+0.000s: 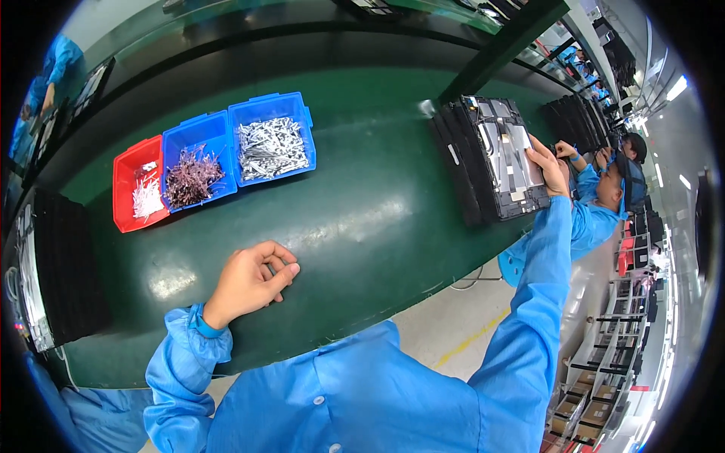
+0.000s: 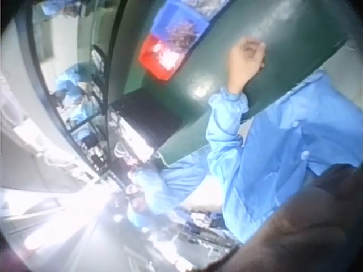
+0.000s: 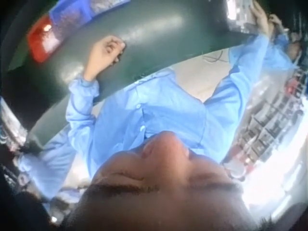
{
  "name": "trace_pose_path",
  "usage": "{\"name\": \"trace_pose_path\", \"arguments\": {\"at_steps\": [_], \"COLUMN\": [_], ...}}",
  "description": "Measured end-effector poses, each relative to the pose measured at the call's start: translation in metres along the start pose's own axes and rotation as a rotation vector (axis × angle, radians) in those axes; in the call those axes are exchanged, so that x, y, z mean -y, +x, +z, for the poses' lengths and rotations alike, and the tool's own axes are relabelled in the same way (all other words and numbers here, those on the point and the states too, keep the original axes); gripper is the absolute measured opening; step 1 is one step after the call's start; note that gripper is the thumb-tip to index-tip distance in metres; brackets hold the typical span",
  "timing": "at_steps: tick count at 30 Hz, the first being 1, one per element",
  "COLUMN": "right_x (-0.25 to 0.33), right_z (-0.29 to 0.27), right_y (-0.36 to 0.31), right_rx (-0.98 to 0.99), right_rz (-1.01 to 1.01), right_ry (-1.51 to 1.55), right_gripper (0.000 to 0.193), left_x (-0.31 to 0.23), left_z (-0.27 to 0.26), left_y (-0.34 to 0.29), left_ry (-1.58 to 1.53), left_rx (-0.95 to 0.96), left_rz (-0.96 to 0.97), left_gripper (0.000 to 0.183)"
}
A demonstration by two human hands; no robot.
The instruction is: The person assembles tablets by taking wires from bins, peeling adhesive backing, attaching the wires and side components into tablet frames by hand, and placing the assembled frames onto a stack.
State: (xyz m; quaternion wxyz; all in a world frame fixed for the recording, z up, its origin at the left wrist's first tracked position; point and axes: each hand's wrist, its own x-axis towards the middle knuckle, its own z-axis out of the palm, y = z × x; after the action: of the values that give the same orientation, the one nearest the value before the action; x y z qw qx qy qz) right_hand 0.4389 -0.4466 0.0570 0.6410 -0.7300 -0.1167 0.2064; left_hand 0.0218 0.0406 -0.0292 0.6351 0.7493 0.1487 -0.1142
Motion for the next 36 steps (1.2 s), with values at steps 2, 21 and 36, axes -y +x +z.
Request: {"name": "trace_pose_path", "arguments": {"at_steps": [2,21,36], "right_x": [-0.003,-0.011,-0.007], "right_z": [-0.002,-0.008,-0.007], "right_y": [0.004,0.022,0.024], "right_rx": [0.002,0.073,0.022], "right_rz": [0.008,0.020,0.063], "right_ry": [0.005,-0.008,-0.079], "right_gripper": [0.065,0.058,0.057], "left_x": [0.000,0.000,0.002], "left_z": [0.000,0.000,0.000], "left_y": [0.000,0.000,-0.001], "left_ry": [0.011,-0.035,-0.029], "left_rx": [0.003,-0.003,-0.013], "left_rz": [0.002,0.015,0.015], "left_gripper": [0.020,0.016,0.015]}}
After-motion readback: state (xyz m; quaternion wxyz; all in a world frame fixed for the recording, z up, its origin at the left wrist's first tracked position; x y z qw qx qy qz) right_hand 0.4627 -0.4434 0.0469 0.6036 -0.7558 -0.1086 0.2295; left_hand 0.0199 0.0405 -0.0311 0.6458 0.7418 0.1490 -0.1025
